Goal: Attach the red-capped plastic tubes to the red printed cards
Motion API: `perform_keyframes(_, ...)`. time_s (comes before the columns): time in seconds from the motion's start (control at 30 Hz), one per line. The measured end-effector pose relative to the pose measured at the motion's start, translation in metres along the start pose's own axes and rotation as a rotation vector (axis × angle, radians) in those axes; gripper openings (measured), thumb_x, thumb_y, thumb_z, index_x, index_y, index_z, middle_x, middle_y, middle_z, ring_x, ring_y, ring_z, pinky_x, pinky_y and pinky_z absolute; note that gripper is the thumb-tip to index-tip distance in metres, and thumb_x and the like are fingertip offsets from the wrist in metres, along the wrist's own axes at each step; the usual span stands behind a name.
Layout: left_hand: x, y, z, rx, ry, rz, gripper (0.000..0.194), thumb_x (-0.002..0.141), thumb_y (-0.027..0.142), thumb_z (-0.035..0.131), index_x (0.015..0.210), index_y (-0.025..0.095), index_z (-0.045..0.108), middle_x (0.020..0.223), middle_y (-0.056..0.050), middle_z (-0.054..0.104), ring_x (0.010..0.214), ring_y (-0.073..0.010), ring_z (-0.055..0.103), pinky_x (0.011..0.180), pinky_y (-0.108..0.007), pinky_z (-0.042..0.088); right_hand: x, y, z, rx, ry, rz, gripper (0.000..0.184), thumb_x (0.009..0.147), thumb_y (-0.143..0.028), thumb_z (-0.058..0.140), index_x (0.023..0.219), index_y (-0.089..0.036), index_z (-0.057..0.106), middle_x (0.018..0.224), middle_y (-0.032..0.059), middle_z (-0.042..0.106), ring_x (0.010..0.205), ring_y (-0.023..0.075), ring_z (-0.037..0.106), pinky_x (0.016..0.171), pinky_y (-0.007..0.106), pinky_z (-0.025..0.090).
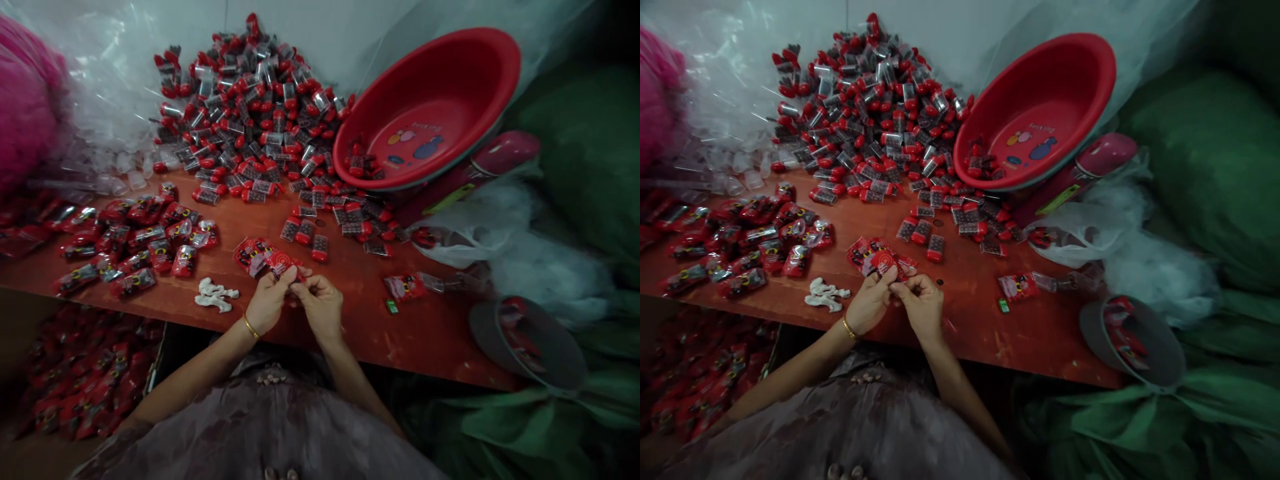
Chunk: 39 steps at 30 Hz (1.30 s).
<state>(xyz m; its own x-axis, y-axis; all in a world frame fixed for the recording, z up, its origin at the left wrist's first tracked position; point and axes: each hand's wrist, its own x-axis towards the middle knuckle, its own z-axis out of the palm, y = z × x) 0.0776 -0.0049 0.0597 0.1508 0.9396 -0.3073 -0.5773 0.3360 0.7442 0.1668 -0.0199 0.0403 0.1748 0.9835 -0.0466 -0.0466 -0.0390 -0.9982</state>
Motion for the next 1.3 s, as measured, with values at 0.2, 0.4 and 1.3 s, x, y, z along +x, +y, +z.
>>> perform_keyframes(0.2, 0.006, 0.043, -0.047, -0.065, 0.11, -0.028, 0.027, 0.072, 0.041, 0.069, 0.073, 0.014, 0.065, 0.077, -0.004, 0.07, 0.072, -0.0133, 0.065, 0.068, -0.023, 0.05, 0.029, -0.005, 0.008, -0.479, -0.162, -0.314, 0.031, 0.084, -0.044, 0.052, 0.067, -0.018, 0.06, 0.062, 0.0, 0.062, 0.058, 0.0131, 0.056, 0.057, 0.025, 0.046)
perform_keyframes(0.4, 0.008, 0.137, -0.127, -0.308, 0.513, 0.267, 0.058, 0.088, 0.058, 0.026, 0.091, 0.013, 0.062, 0.089, -0.009, 0.071, 0.097, -0.0169, 0.064, 0.082, -0.028, 0.051, 0.084, 0.007, -0.042, -1.235, -0.122, -0.44, 0.034, 0.087, -0.031, 0.051, 0.116, -0.017, 0.06, 0.131, 0.0122, 0.054, 0.123, 0.0331, 0.042, 0.095, 0.05, 0.037)
perform_keyframes(1.3, 0.001, 0.012, -0.031, 0.942, -0.075, 0.568, 0.011, 0.073, 0.023, 0.065, 0.081, 0.025, 0.072, 0.11, -0.006, 0.068, 0.106, -0.0241, 0.061, 0.099, -0.04, 0.041, 0.008, 0.008, -0.034, -0.786, 0.134, -0.755, 0.033, 0.084, -0.029, 0.048, 0.115, -0.023, 0.057, 0.099, 0.0068, 0.07, 0.097, 0.0215, 0.061, 0.098, 0.044, 0.038)
